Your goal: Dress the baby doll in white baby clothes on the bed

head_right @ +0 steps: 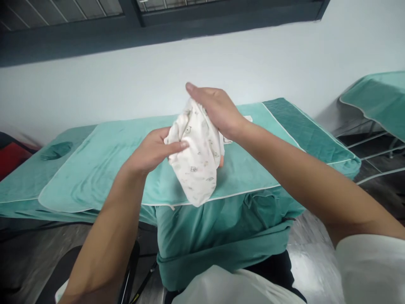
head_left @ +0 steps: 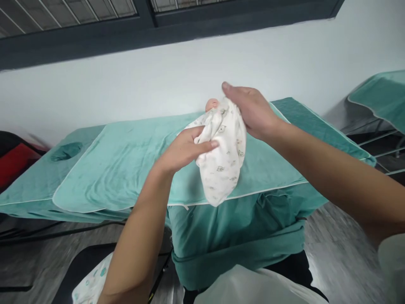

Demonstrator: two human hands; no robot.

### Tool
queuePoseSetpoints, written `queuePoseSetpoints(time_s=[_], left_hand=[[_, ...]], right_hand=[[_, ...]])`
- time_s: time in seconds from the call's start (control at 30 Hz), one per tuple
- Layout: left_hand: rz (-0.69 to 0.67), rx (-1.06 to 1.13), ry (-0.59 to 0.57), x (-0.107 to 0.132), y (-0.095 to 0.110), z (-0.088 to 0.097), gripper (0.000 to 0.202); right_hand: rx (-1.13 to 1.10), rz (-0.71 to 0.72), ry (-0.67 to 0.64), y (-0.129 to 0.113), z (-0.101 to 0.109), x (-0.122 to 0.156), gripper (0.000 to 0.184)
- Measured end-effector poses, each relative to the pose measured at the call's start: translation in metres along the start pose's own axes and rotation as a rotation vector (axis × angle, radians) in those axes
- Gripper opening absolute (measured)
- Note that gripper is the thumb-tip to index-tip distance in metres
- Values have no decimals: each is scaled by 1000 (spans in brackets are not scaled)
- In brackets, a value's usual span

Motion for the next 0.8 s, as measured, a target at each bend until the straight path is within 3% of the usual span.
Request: queuePoseSetpoints(time_s=[0.1, 0.2, 0.3, 0.37, 0.43, 0.57, 0.7, 0.8], left_hand=[[-72, -48, 177, -7, -6, -3, 23], [-72, -108, 217, -11, -11, -8, 23], [-36, -29, 103, -10, -12, -15, 35], [22, 74, -53, -7, -15, -22, 45], [63, 149, -108, -5, -20, -27, 48], [10, 257, 130, -9, -32, -26, 46], [-56, 301, 282, -19, -43, -26, 44], [-47, 297, 312, -24, -49, -28, 45]], right_hand=[[271, 27, -129, 7, -2, 4, 46], [430, 12, -168, 12, 1, 4, 41], [388, 32, -80, 14, 6, -1, 35], [284, 44, -23, 15, 9, -3, 39], [165, 14, -24, 17, 10, -3, 47], [59, -101, -170, 24, 14, 1, 58], [174, -217, -456, 39, 18, 4, 52], [198, -237, -441, 49, 18, 1, 44]])
Point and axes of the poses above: each hand's wrist, its own x-axis away from the middle knuckle, its own z-axis out of the back of the hand, y = z × x, the point moved 2 cm from there along -x, towards the middle knuckle, and after that the axes turned 15 degrees about -z, right-handed, at the moved point
